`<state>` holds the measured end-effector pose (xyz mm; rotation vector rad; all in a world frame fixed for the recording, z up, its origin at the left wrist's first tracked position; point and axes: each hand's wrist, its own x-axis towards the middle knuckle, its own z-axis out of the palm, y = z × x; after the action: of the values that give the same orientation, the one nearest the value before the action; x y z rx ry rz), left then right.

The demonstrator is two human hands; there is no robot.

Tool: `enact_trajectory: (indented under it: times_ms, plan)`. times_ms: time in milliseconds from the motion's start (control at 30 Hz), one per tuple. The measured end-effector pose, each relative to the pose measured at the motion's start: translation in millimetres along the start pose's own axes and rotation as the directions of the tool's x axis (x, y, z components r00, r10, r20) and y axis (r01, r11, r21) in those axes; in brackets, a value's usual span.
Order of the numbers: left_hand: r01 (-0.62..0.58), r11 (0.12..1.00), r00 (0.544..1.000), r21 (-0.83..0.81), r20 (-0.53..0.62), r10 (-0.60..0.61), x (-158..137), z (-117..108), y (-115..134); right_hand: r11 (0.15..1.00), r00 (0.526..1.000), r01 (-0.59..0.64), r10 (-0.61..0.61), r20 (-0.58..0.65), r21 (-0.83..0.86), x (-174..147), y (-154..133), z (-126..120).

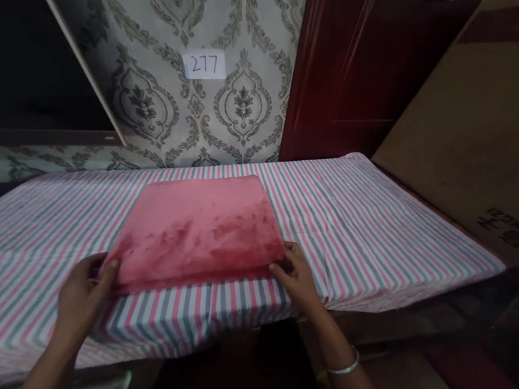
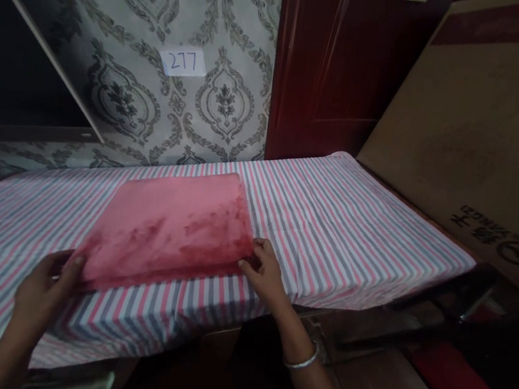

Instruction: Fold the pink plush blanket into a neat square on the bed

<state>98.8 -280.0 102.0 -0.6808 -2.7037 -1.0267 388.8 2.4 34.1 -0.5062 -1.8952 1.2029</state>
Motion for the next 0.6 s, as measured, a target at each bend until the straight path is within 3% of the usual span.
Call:
enact_trajectory:
  times_ms: [67,233,367,500,600]
  plan:
    - [0.106,0.992,0.993,-0.067,0.051,-0.103,-10,1,-3,0.999,0.999,-0.029,0.028,0.018,0.024,1,-3,-2]
    - [0.165,0.951,0.984,-0.26,-0.024,-0.178,-20,10,-6,0.976,0.986,-0.155,0.143,0.083,0.155,5,-9,-12]
    - [0.157,0.936,0.987,-0.315,0.015,-0.161,-19,10,-13,0.911,0.951,-0.29,0.239,0.198,0.294,12,-11,-19]
    - [0.131,0.924,0.991,-0.359,0.011,-0.136,-16,7,-8,0.896,0.898,-0.363,0.265,0.351,0.254,23,-16,-26]
    - [0.122,0.9,0.992,-0.418,0.022,-0.124,-13,3,-3,0.909,0.88,-0.351,0.238,0.41,0.226,32,-24,-29]
